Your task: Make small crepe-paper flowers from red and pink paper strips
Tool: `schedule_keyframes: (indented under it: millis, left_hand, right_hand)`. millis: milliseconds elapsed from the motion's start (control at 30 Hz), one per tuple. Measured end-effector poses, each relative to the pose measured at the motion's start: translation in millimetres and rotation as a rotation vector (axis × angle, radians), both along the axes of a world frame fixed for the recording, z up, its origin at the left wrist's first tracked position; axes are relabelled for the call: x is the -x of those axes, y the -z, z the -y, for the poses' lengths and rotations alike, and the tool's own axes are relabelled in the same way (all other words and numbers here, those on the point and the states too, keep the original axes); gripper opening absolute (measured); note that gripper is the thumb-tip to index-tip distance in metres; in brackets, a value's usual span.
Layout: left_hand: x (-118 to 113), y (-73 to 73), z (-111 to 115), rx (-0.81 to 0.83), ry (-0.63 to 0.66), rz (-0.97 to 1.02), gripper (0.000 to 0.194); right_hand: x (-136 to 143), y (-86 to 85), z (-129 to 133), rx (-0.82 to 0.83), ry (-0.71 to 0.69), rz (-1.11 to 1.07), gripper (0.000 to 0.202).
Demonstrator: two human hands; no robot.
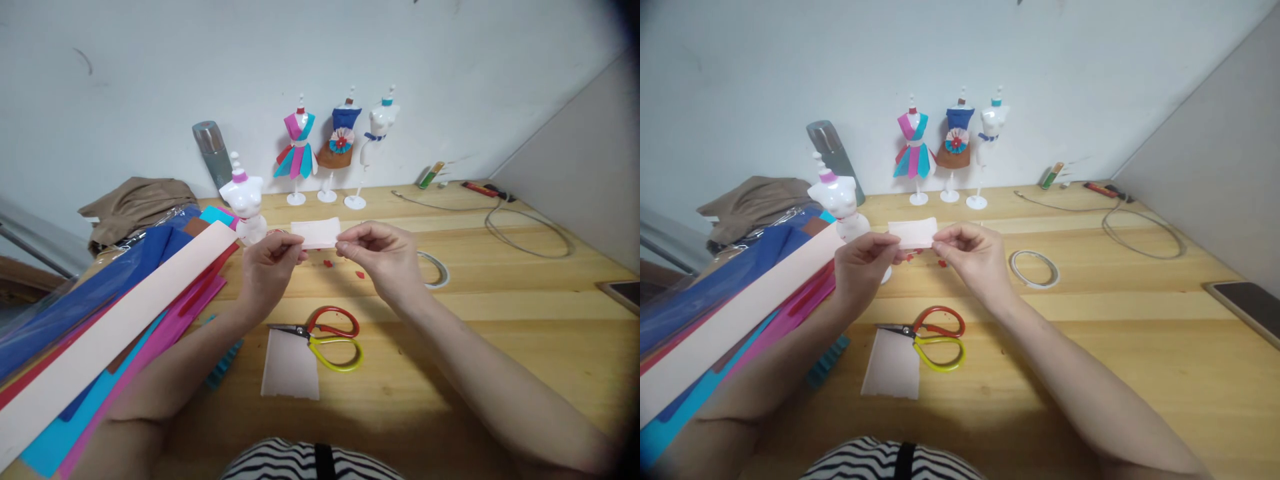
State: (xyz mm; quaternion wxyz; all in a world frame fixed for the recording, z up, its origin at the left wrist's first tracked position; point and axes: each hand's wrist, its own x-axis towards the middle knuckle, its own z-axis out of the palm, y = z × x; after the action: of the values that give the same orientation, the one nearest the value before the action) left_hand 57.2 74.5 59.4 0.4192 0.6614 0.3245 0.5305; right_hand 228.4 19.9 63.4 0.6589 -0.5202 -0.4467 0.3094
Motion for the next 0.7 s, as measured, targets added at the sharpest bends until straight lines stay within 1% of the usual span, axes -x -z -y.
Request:
schedule_keyframes:
  millis: [133, 300, 467, 600, 700]
  left_hand:
    - [1.3, 6.5, -3.5, -0.028, -0.006, -0.012, 0.01]
    - [4.2, 10.3, -6.0, -0.133, -0.049, -0.072, 0.014]
    - [6.0, 9.9, -6.8, -0.252, -0.06, -0.1, 0.014]
    - [5.1, 9.3, -7.5, -0.334, -0.046, -0.112, 0.016]
    - [4.6, 10.7, -6.7, -0.361, -0.032, -0.101, 0.019]
  right_hand:
    - [-1.7, 4.6, -0.1, -0.065, 0.01, 0.14, 0.005]
    - [-3.4, 11.2, -1.1, -0.157, 0.05, 0.318, 0.01]
    - [-3.0, 10.6, 0.5, -0.202, 0.086, 0.486, 0.015]
    - [-3.3, 11.2, 0.9, -0.192, 0.109, 0.532, 0.014]
    - [-3.2, 12.5, 0.0, -0.164, 0.109, 0.477, 0.011]
